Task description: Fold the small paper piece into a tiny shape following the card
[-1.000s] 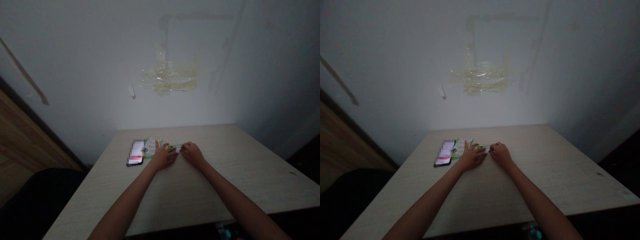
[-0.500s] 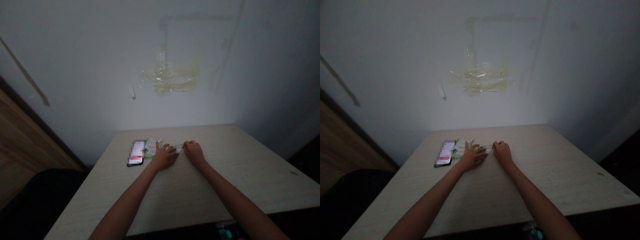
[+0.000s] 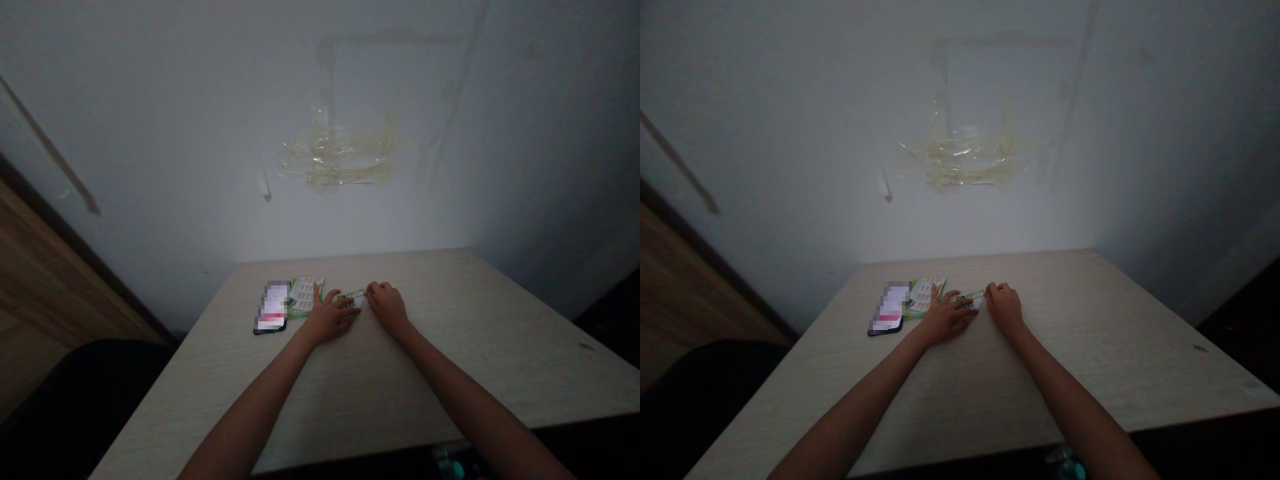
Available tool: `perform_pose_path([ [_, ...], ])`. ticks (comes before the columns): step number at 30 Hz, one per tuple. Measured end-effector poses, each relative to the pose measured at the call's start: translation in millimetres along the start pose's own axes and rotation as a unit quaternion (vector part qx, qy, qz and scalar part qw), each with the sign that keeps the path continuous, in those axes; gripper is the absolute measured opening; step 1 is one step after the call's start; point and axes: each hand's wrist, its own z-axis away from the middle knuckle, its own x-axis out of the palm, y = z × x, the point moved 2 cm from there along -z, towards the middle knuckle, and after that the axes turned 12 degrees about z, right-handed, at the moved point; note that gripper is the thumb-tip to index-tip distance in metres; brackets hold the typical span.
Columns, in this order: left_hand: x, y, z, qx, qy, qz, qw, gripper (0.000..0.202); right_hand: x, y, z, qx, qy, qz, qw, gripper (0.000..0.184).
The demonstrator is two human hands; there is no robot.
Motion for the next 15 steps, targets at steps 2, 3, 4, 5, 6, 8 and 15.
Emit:
perform_pose_path([
  [2, 0.6, 2.1, -0.1, -0.001, 0.000, 0.004, 1.000, 0.033, -1.3, -0.5, 0.0, 0.010, 0.001, -0.001, 1.000, 0.012],
  [3, 0.7, 3.1, -0.1, -0.002, -0.001, 0.004, 1.000, 0.033, -2.0, -0.8, 0.0, 0.013, 0.003, -0.002, 1.000, 0.012],
  [4, 0.7, 4.1, -0.2, -0.003, -0.001, 0.003, 1.000, 0.033, -2.8, -1.1, 0.0, 0.017, 0.004, -0.004, 1.000, 0.012],
  [5, 0.7, 4.8, -0.3, -0.003, -0.003, 0.003, 1.000, 0.033, -3.4, -1.3, 0.0, 0.020, 0.003, -0.006, 1.000, 0.011],
  [6, 0.7, 5.3, -0.4, -0.004, -0.004, 0.004, 1.000, 0.033, -3.9, -1.4, 0.0, 0.024, 0.003, -0.009, 1.000, 0.011],
  [8, 0.9, 5.4, -0.6, -0.006, -0.007, 0.009, 1.000, 0.033, -4.3, -1.5, 0.2, 0.028, 0.003, -0.013, 1.000, 0.010],
  [15, 3.7, 3.6, 0.8, -0.018, -0.007, 0.011, 1.000, 0.033, 2.0, 2.9, 0.3, 0.044, 0.006, -0.041, 0.998, 0.012],
])
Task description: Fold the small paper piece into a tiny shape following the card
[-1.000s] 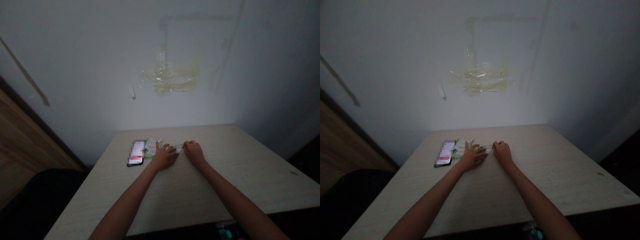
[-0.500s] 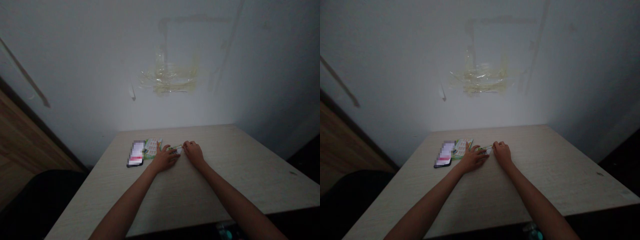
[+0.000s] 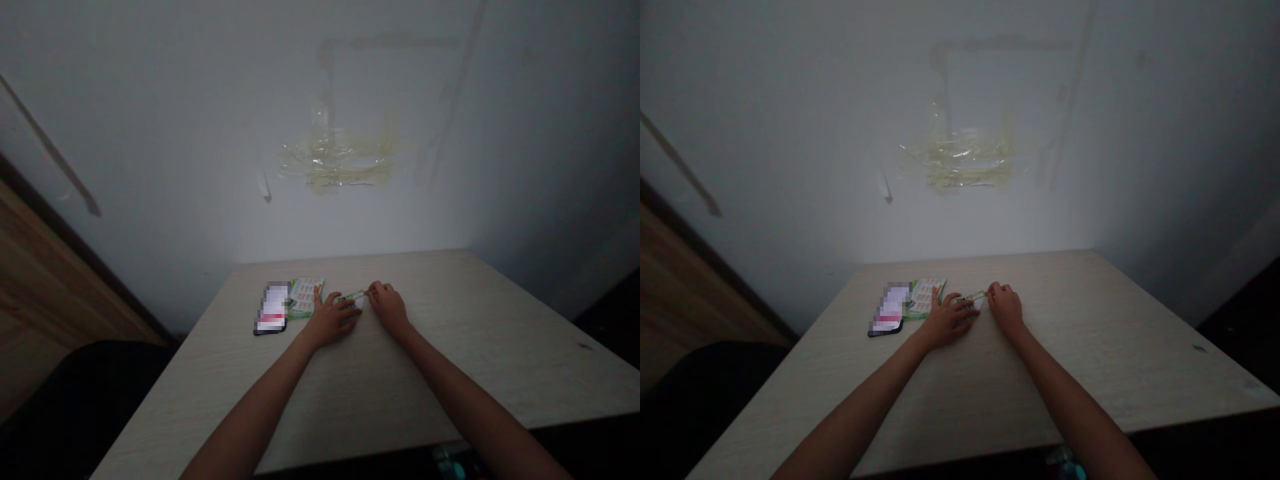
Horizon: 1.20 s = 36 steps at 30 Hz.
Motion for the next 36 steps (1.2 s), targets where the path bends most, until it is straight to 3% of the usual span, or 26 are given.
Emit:
perform_pose_path([
  [5, 1.1, 0, 1, -0.013, 0.011, 0.008, 1.000, 0.037, 1, 3, -1, -0.004, 0.014, -0.059, 0.998, 0.010],
  [10, 2.6, -2, 0, -0.025, 0.016, 0.016, 0.999, 0.038, -3, 1, 1, -0.056, 0.007, -0.105, 0.993, 0.006],
  [19, 4.0, -7, -4, -0.044, 0.012, 0.018, 0.999, 0.034, 5, 2, 0, -0.108, -0.025, -0.136, 0.984, 0.009],
  [24, 4.9, -6, -4, -0.053, 0.011, 0.010, 0.998, 0.034, 1, 1, 5, -0.154, -0.020, -0.165, 0.974, 0.008],
  [36, 4.8, -6, -4, -0.058, 0.015, 0.001, 0.998, 0.034, -9, -3, 10, -0.187, -0.037, -0.187, 0.964, 0.009],
])
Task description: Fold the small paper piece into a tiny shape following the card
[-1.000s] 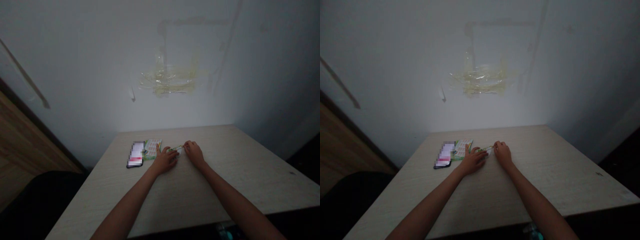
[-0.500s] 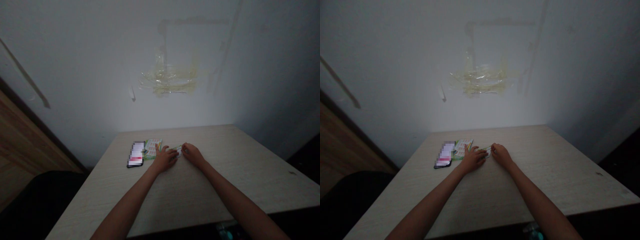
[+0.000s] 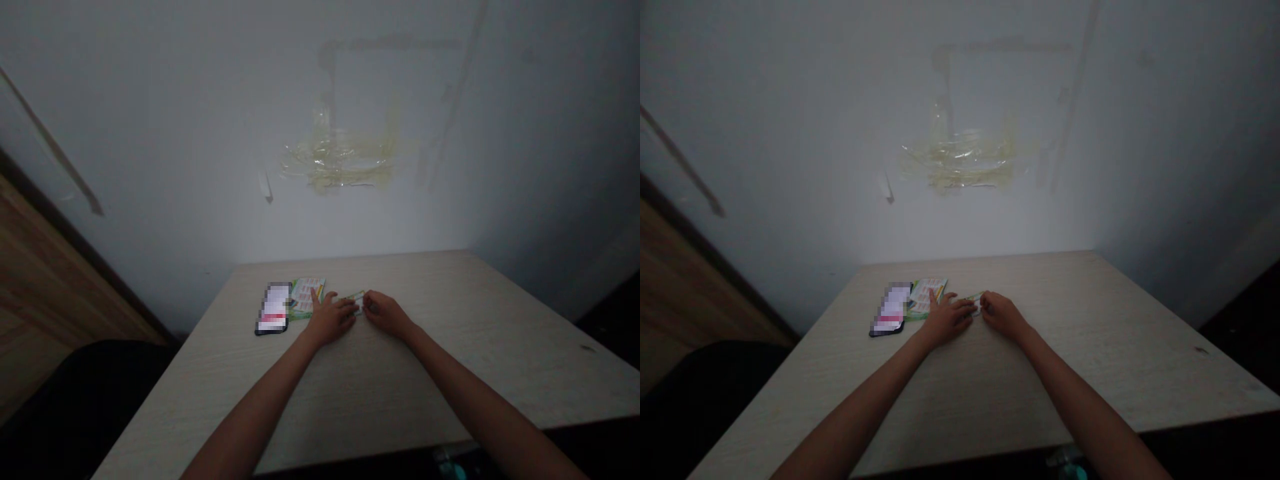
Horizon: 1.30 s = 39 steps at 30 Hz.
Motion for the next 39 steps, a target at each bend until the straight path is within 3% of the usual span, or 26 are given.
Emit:
perform_pose_path([
  [19, 1.6, -2, 1, 0.004, 0.006, 0.007, 1.000, 0.034, -6, -9, 5, -0.023, -0.044, -0.051, 0.997, 0.015],
  [26, 0.7, -2, 2, 0.009, 0.006, 0.013, 1.000, 0.034, -1, 6, 4, 0.008, 0.006, -0.148, 0.989, 0.009],
  [29, 0.0, -2, 2, 0.008, 0.004, 0.020, 1.000, 0.034, 3, 14, 3, 0.049, 0.026, -0.149, 0.987, 0.012],
  [39, -2.3, -1, 2, 0.004, -0.005, 0.027, 1.000, 0.034, 0, 6, 3, 0.016, 0.018, -0.052, 0.998, 0.010],
])
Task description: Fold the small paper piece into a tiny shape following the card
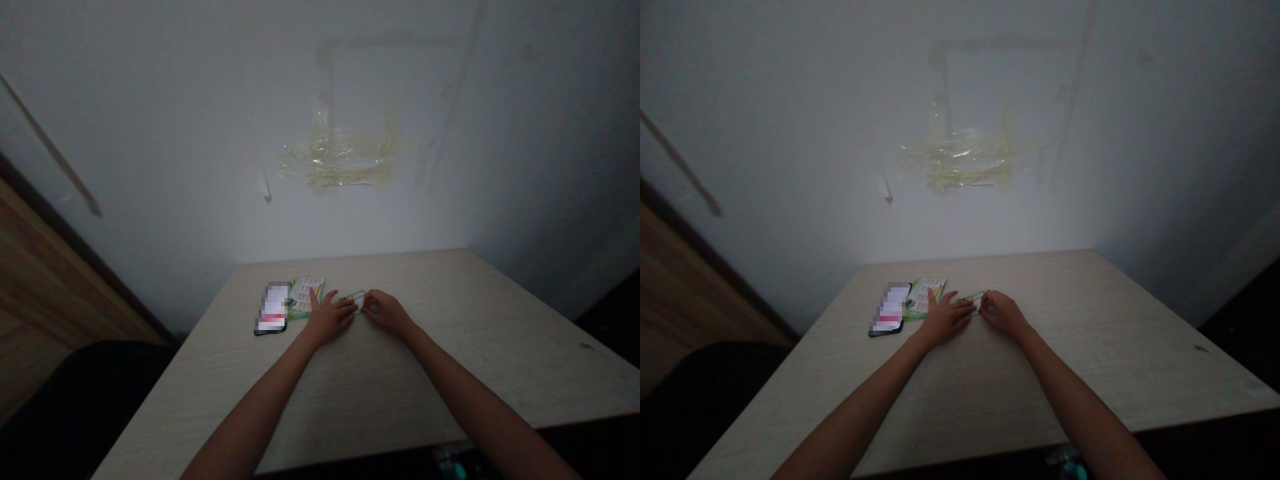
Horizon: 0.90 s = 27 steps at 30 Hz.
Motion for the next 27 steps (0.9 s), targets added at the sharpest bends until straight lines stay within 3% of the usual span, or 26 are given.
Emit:
perform_pose_path([
  [10, 1.8, -3, -1, 0.005, -0.001, 0.006, 1.000, 0.033, 4, 7, -7, 0.062, 0.027, 0.124, 0.990, 0.008],
  [27, 2.3, -2, -1, 0.006, -0.001, -0.002, 1.000, 0.033, 5, 4, -18, 0.156, 0.008, 0.230, 0.960, 0.009],
])
